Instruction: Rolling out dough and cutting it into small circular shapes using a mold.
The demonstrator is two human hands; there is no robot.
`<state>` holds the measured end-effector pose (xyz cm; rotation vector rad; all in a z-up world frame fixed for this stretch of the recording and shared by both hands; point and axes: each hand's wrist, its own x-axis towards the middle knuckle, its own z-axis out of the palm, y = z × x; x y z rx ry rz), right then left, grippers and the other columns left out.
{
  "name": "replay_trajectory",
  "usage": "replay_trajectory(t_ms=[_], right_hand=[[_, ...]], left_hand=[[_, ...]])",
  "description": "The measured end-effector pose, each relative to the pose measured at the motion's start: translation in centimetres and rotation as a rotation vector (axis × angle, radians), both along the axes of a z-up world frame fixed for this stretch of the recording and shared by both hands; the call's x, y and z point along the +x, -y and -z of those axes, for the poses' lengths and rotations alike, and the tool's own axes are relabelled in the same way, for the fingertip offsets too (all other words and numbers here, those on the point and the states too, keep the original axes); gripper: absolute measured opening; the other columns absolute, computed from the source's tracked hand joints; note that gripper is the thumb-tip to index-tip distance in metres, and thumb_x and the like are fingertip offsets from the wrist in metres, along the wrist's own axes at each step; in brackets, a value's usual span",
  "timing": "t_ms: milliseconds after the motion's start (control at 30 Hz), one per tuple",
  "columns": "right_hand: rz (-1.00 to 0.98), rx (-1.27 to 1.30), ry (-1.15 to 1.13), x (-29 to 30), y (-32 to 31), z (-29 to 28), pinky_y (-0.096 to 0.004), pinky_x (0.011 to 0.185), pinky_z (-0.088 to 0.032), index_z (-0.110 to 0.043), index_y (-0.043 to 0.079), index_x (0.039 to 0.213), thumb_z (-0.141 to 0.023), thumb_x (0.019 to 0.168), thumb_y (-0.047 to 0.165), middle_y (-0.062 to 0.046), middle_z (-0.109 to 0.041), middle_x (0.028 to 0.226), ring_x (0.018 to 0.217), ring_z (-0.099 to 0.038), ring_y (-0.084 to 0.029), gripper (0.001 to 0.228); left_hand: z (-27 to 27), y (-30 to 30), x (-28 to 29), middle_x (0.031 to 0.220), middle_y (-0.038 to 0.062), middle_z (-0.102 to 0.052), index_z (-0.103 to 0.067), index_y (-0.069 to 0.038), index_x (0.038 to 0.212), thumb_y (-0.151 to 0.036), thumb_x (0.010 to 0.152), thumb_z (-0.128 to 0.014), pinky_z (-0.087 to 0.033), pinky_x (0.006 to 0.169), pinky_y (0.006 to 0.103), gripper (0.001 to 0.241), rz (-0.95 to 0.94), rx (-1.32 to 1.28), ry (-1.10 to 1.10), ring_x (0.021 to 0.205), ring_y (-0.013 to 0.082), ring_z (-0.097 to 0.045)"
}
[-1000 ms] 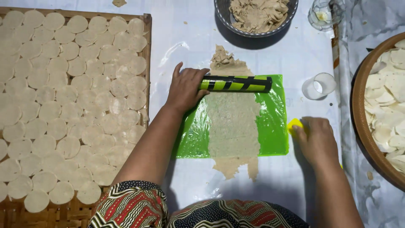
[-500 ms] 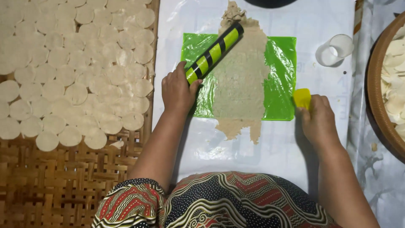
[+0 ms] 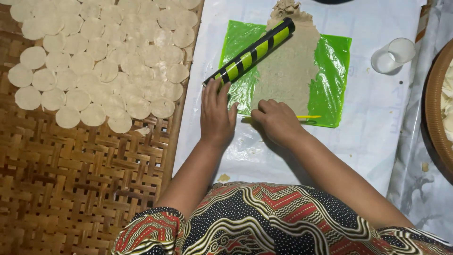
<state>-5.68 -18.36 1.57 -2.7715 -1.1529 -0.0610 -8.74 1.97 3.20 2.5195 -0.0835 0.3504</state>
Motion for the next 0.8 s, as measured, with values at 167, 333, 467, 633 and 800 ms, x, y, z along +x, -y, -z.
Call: replay_trajectory(t_ms=[167,333,467,633,800], right_hand=[[0.11,-0.092,-0.09,-1.0,3.0,-1.7,-0.039,0.07,-0.046,-0.063,0.029,0.107,-0.046,0.103,0.02,-0.002,-0.056,0.096,0.088,-0.06,-0.027,0.02],[0.213,-0.229,-0.172,-2.5,9.1,-2.7,-0.043,0.072,-0.05,-0.064,0.032,0.112,-0.044,0.105,0.022,-0.005,-0.059,0.098,0.092,-0.064,-0.031,0.024],[0.382,-0.348,-0.312,-2.6,13.3,-2.4,-0.044,0.076,-0.054,-0.064,0.037,0.115,-0.043,0.106,0.031,-0.004,-0.064,0.109,0.096,-0.07,-0.03,0.023],[0.594,-0.123,-0.479,1.7,13.7,-5.9,-0.055,0.072,-0.057,-0.062,0.015,0.115,-0.046,0.105,0.023,-0.014,-0.064,0.104,0.086,-0.072,-0.044,0.021],[0.625,-0.125,-0.242,8.5,14.4,-5.2,-0.057,0.076,-0.058,-0.06,0.011,0.118,-0.056,0.1,0.018,-0.012,-0.06,0.105,0.094,-0.071,-0.042,0.02]], left_hand=[[1.5,1.7,-3.4,0.136,0.016,-0.051,-0.055,-0.009,0.136,-0.015,0.099,-0.063,-0.037,0.118,0.0537,0.038,0.142,0.003,0.094,0.136,0.0383,-0.048],[2.2,2.6,-5.2,0.131,0.013,-0.053,-0.058,-0.012,0.131,-0.016,0.098,-0.064,-0.044,0.112,0.0504,0.034,0.242,-0.002,0.147,0.129,0.0346,-0.054],[1.6,1.8,-3.2,0.131,0.012,-0.053,-0.061,-0.013,0.127,-0.016,0.096,-0.067,-0.043,0.112,0.0507,0.032,0.186,0.041,0.227,0.128,0.0336,-0.054],[0.1,0.8,3.2,0.138,0.017,-0.052,-0.058,-0.01,0.133,-0.017,0.098,-0.065,-0.032,0.119,0.0541,0.036,0.066,0.079,0.192,0.135,0.0361,-0.048],[5.4,-0.2,9.4,0.13,0.018,-0.06,-0.042,-0.005,0.149,-0.027,0.09,-0.076,-0.036,0.114,0.0508,0.072,-0.014,0.211,-0.088,0.126,0.0352,-0.056]])
